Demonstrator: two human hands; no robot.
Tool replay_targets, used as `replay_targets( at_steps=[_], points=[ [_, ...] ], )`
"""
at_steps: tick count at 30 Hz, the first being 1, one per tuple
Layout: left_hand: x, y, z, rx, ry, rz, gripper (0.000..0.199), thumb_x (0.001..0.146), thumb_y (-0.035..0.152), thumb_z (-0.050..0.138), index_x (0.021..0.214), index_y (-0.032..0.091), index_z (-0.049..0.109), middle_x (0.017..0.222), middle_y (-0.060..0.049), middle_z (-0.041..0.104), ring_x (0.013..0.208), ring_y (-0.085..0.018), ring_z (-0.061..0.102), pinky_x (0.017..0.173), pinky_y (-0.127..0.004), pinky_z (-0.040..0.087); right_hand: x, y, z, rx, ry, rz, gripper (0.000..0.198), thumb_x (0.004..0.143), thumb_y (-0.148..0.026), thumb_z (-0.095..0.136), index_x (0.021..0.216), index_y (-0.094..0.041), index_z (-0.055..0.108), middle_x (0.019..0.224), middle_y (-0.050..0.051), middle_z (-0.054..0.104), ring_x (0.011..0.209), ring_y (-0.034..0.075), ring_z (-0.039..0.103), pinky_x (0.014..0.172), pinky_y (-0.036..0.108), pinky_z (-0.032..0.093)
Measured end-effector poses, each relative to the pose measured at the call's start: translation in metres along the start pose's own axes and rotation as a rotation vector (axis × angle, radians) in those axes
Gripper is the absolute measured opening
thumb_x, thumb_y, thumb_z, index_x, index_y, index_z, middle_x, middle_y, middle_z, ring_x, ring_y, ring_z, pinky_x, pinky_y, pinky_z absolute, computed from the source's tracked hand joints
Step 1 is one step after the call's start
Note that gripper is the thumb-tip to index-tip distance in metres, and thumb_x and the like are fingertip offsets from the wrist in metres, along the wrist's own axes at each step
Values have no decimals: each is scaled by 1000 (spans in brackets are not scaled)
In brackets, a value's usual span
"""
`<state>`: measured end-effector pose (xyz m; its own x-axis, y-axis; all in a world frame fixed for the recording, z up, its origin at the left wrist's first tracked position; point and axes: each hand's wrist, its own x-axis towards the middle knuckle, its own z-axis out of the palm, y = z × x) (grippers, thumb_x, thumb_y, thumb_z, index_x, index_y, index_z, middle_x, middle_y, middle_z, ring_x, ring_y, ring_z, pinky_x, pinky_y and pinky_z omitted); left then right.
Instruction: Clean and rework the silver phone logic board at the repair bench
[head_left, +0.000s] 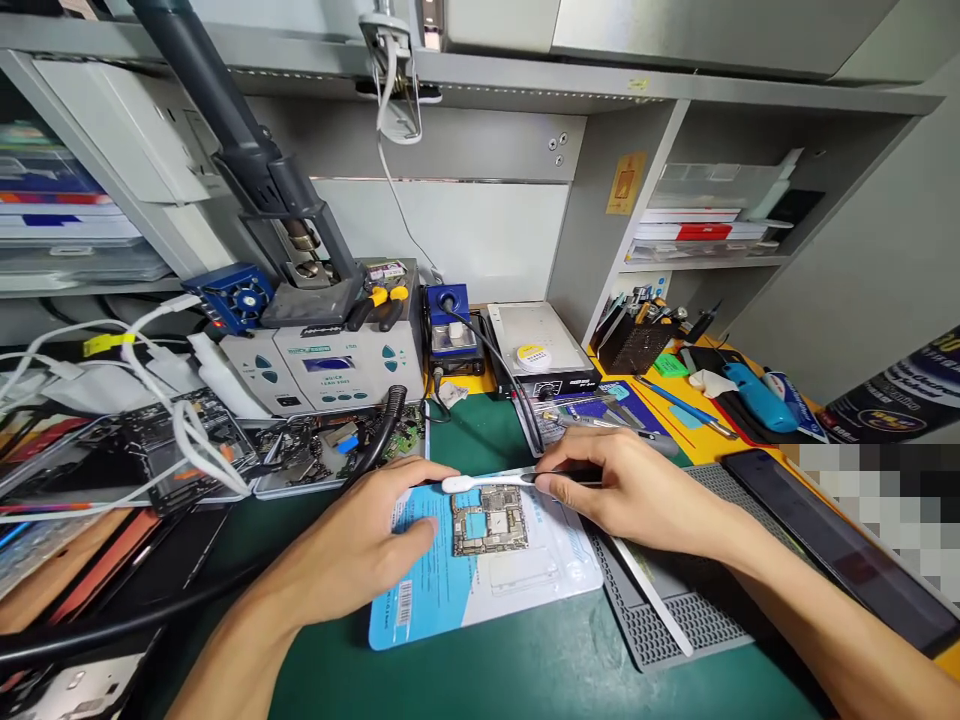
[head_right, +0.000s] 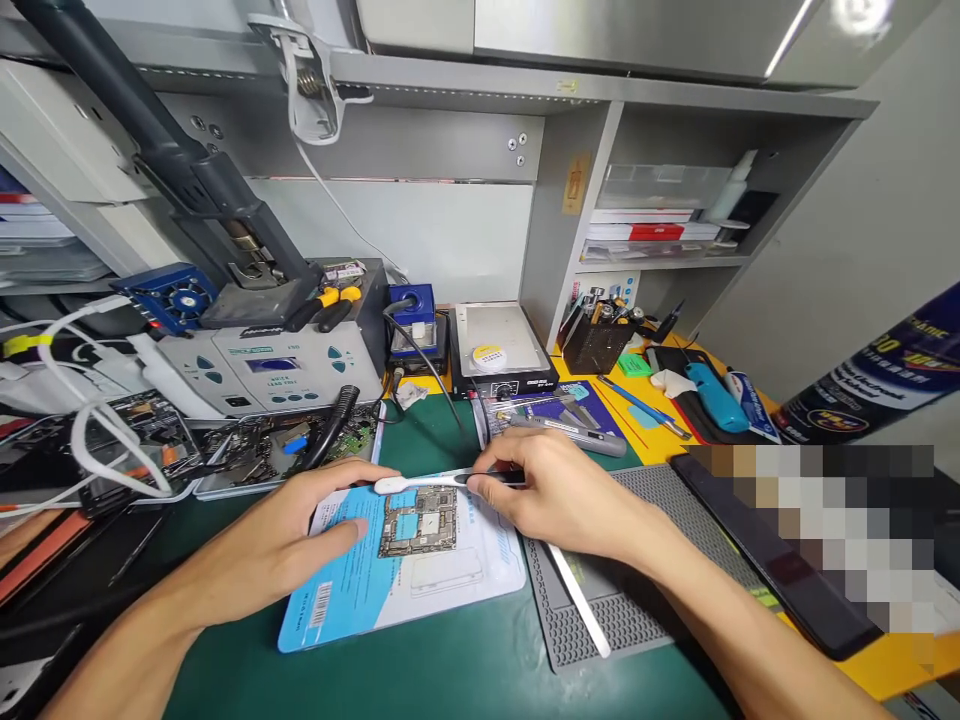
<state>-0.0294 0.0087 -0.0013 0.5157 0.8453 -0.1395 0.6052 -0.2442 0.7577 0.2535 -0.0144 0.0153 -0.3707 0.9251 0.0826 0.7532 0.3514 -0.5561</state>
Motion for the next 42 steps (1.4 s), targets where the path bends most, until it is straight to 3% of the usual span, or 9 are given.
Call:
replay_targets(
  at_steps=[11, 26, 35, 39, 42],
  points=[
    [-2, 11, 0, -33, -89, -87, 63, 73, 52, 67, 129, 26, 55, 112, -3, 68, 95, -24, 64, 78, -31, 53, 0, -1, -4, -21, 18, 17, 16, 88, -30, 60, 90, -22, 74, 86, 3, 73, 75, 18, 63, 65, 27, 42],
    [2, 16, 7, 136, -42, -12, 54, 78, 50, 66, 128, 30, 55, 132, -4, 57, 118, -27, 55, 99, -34, 44, -1, 3, -12, 2, 0, 9, 15, 87, -26, 60, 87, -20, 74, 81, 1, 73, 68, 15, 61, 62, 25, 39],
    [5, 23, 12, 172, -37, -93, 57, 77, 56, 66, 125, 28, 53, 122, -3, 62, 104, -26, 61, 85, -31, 50, -4, 11, -25, 2, -45, 33, 15, 86, -26, 60, 85, -21, 74, 75, -2, 70, 60, 12, 56, 55, 23, 36],
    [6, 22, 19, 211, 7, -29, 53, 76, 53, 66, 122, 28, 55, 114, -3, 66, 95, -24, 65, 77, -31, 52, -7, 11, -32, 8, -90, 25, 14, 84, -21, 60, 85, -20, 74, 81, -2, 71, 65, 12, 57, 60, 23, 38],
    [6, 21, 21, 219, 42, 42, 45, 77, 50, 66, 117, 29, 60, 107, -1, 69, 91, -23, 67, 76, -30, 53, -8, 12, -40, 4, -98, 61, 13, 84, -21, 60, 82, -19, 72, 73, -3, 67, 61, 11, 54, 57, 22, 37]
  ],
)
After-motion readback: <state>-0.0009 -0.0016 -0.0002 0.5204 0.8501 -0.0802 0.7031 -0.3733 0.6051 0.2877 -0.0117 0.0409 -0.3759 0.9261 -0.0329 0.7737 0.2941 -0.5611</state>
